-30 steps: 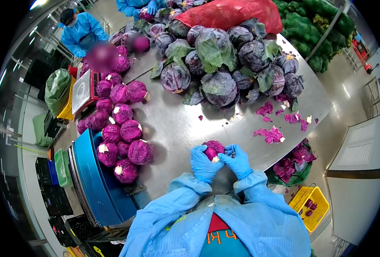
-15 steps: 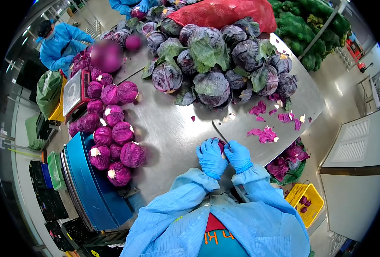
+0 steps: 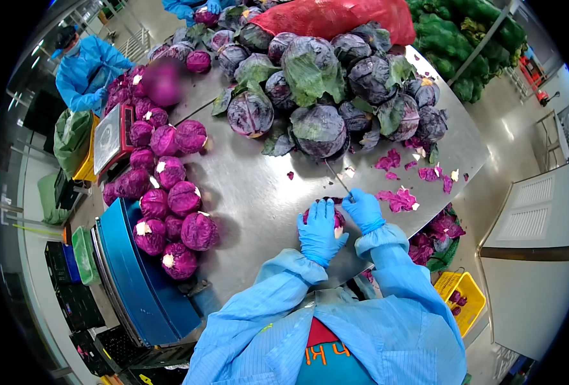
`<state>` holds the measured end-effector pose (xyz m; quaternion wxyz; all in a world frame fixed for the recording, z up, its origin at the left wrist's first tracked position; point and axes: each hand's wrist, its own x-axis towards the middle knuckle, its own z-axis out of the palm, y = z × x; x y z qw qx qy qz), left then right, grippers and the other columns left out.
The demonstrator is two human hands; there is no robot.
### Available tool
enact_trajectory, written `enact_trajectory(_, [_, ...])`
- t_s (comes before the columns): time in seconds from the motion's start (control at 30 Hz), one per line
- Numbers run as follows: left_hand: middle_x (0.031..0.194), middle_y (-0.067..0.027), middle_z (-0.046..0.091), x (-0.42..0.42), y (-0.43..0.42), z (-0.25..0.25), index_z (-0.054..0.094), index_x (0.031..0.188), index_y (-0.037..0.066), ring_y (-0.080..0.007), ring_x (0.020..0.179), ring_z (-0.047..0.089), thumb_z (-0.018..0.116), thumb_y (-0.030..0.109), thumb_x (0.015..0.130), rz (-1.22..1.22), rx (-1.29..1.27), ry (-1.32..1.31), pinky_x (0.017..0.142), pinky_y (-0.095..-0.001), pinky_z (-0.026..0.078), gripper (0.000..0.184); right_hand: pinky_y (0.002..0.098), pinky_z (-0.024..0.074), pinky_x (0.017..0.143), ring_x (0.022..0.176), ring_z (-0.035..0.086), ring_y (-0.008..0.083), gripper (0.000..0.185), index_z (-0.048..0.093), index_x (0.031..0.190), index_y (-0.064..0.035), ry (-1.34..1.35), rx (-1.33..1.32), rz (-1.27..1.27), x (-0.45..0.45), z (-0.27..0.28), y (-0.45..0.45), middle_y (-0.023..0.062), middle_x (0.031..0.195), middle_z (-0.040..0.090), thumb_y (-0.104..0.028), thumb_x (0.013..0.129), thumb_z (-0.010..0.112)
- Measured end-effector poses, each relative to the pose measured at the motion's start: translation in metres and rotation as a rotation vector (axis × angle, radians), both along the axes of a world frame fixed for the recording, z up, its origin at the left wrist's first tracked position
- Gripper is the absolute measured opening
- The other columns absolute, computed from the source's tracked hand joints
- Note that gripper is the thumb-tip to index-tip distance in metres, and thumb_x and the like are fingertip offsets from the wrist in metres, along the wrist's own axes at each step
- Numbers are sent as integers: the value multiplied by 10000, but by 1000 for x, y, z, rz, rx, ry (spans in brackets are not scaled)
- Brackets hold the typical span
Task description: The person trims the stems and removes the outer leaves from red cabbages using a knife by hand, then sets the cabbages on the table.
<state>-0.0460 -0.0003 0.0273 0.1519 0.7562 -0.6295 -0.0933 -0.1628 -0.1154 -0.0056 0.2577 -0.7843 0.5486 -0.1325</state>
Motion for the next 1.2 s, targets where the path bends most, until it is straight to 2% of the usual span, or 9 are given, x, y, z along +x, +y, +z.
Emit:
enact_trajectory(0.2, [1370, -134, 473, 1, 0, 7, 292, 1443, 40, -288, 1271, 450, 790, 436, 595, 4, 2, 75, 1031, -509, 309, 1060, 396, 517, 652, 733, 663, 316, 289, 655, 991, -92, -177, 182, -58, -1, -6, -9, 161, 794, 669, -325, 821, 672])
enact_trajectory(0.3, [1360, -167, 463, 9, 1, 4, 185, 1477, -5, -309, 1220, 495, 803, 438, 562, 65, -44, 206, 1031, -518, 313, 1189, 325, 512, 691, 765, 648, 195, 388, 649, 1092, -52, -681, 548, 5, -1, -20, 3, 92, 867, 689, -305, 813, 738])
enact_trajectory(0.43, [1361, -188, 430, 10, 3, 4, 161, 1477, -15, -329, 1224, 454, 814, 400, 591, 0, -69, 251, 1059, -487, 305, 1176, 300, 500, 716, 776, 604, 132, 362, 654, 1069, -30, -671, 898, -25, 4, -11, 2, 44, 888, 675, -262, 809, 753])
enact_trajectory(0.53, [1330, -223, 447, 8, 2, 6, 189, 1460, -45, -356, 1180, 475, 804, 402, 584, -18, -117, 234, 1040, -469, 328, 1160, 320, 501, 711, 752, 625, 163, 308, 675, 1009, -64, -463, 591, 164, 12, -17, -7, 79, 858, 681, -271, 793, 750])
enact_trajectory(0.67, [1374, -217, 413, 1, 6, 4, 226, 1447, -39, -380, 1253, 414, 809, 420, 595, -27, -108, 183, 1064, -510, 300, 1129, 412, 494, 729, 810, 634, 354, 243, 671, 934, -87, -206, 123, 150, 22, 7, -11, 174, 863, 657, -271, 780, 705])
enact_trajectory(0.73, [1398, -208, 401, -6, 21, 6, 240, 1443, -32, -380, 1299, 380, 808, 430, 604, -74, -54, 6, 1079, -545, 273, 1113, 441, 493, 729, 839, 628, 376, 222, 667, 929, -87, -170, -3, -42, 12, -36, -40, 187, 874, 652, -253, 784, 685])
enact_trajectory(0.87, [1421, -198, 387, 3, 49, -3, 259, 1432, -28, -391, 1329, 350, 824, 426, 591, -49, -44, 87, 1080, -578, 258, 1110, 404, 506, 728, 818, 645, 329, 309, 660, 1005, -81, -142, -193, -384, -40, -17, -49, 170, 873, 655, -294, 786, 705])
enact_trajectory(1.03, [1397, -238, 398, 2, 45, -18, 277, 1413, -43, -398, 1310, 375, 834, 436, 572, -71, -202, 112, 1078, -551, 279, 1116, 289, 492, 789, 830, 599, 172, 599, 638, 1080, -62, -329, 621, 7, -30, 32, 22, 80, 913, 632, -443, 662, 835])
enact_trajectory(1.2, [1367, -248, 414, 5, 42, -9, 287, 1403, -42, -394, 1285, 396, 842, 435, 553, -73, -231, 168, 1075, -528, 302, 1122, 320, 491, 765, 814, 601, 189, 400, 622, 1037, -39, -767, 863, -51, -20, -11, 45, 75, 894, 631, -296, 779, 787])
